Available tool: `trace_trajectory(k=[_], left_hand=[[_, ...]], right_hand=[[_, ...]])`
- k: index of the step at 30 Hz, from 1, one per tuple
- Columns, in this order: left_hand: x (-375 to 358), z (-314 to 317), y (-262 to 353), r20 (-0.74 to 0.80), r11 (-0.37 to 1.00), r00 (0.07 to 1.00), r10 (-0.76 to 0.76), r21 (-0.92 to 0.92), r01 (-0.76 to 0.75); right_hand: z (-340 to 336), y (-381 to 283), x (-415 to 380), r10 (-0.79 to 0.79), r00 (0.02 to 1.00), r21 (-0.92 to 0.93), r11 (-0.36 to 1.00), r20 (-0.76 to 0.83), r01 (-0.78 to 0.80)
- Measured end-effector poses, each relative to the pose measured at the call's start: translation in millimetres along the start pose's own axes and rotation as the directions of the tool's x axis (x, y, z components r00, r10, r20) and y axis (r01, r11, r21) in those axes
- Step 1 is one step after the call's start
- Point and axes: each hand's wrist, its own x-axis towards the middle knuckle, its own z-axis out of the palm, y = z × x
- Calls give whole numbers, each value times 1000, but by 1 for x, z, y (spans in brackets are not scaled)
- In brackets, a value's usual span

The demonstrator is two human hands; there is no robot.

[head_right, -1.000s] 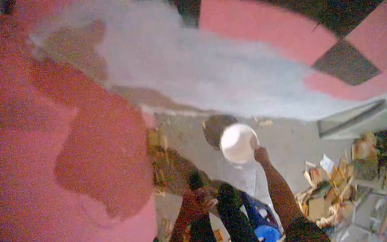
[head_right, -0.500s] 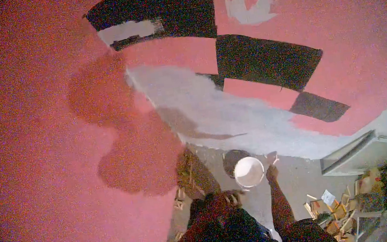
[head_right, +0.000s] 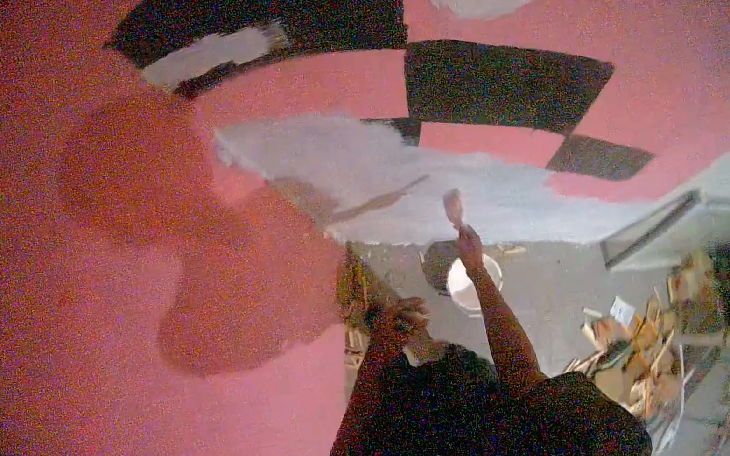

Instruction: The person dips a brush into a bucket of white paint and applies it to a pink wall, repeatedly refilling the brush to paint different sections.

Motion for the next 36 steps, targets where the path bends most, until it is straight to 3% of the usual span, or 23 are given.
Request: trace_trajectory(k=[1, 3, 4, 5, 7, 8, 10, 11, 12, 13, 14, 18, 20, 21, 22, 23, 24, 26, 27, 29, 30, 32, 36], left_hand=[[4, -22, -4, -2, 1000, 1000, -12, 13, 12], [9, -68, -13, 2, 998, 999, -36, 59, 36], [9, -92, -16, 4, 996, 999, -35, 87, 34], [10, -119, -21, 8, 992, 1000, -28, 125, 26], [15, -164, -24, 0, 992, 999, -38, 116, 38], [22, -182, -22, -8, 996, 998, -70, 51, 70], [33, -204, 28, -55, 987, 989, -141, -80, 136], [43, -212, 53, -91, 975, 980, -175, -152, 160], [54, -246, -22, -88, 976, 978, -187, -129, 175], [59, -249, -12, -95, 983, 982, -164, -105, 154], [70, -250, 8, -108, 989, 985, -134, -84, 125], [97, -253, 16, -80, 993, 991, -105, 46, 109], [105, -256, -3, 21, 984, 997, -69, 165, 65], [112, -254, -10, 65, 975, 997, -43, 219, 28], [109, -253, -13, 93, 988, 986, -141, 71, 134], [109, -251, -16, 128, 969, 966, -224, -78, 235], [114, -246, -18, 172, 917, 941, -293, -227, 327], [112, -242, -20, 80, 982, 982, -173, 96, 165], [112, -237, -16, 45, 975, 983, -176, 146, 168], [110, -227, 8, -23, 957, 965, -261, 128, 262], [102, -225, 21, -47, 934, 936, -350, 64, 352], [92, -222, 24, -9, 970, 976, -220, 105, 220], [77, -222, 31, -75, 947, 959, -275, 151, 283]], right_hand=[[17, -60, -4, 120, 993, 289, 951, -21, -109], [52, -49, 14, 392, 918, 470, 799, 64, -374], [85, -13, 31, -20, 981, -243, 970, -191, -28], [94, -96, 24, 247, 965, 332, 921, -88, -205], [138, -94, 41, 457, 886, 644, 702, -81, -303], [168, -88, 53, 409, 871, 411, 868, -273, -279], [218, -123, 69, 389, 802, 45, 909, -453, -415], [249, -133, 74, 274, 815, 55, 956, -511, -287], [267, -136, 75, 305, 843, -56, 929, -443, -366], [283, -139, 70, 317, 858, 37, 943, -404, -331], [294, -145, 68, 262, 858, -104, 935, -441, -339], [268, -162, 61, 309, 938, -143, 933, -155, -330], [245, -130, 60, -177, 964, -335, 936, -199, 103], [226, -115, 68, -424, 888, -434, 843, -175, 317], [199, -125, 68, -67, 981, -493, 869, -181, -32], [167, -135, 74, 289, 934, -543, 760, -208, -356], [138, -82, 83, -116, 965, -641, 765, -236, -65], [98, -15, 63, -385, 846, -654, 754, -370, 57], [86, -12, 57, -277, 822, -562, 825, -497, -61], [62, -88, 50, 408, 716, 93, 895, -567, -436], [67, -82, 46, 399, 695, 70, 890, -599, -450], [79, -63, 56, 353, 651, 27, 890, -672, -455], [201, -78, 84, 240, 828, -79, 943, -507, -322]])
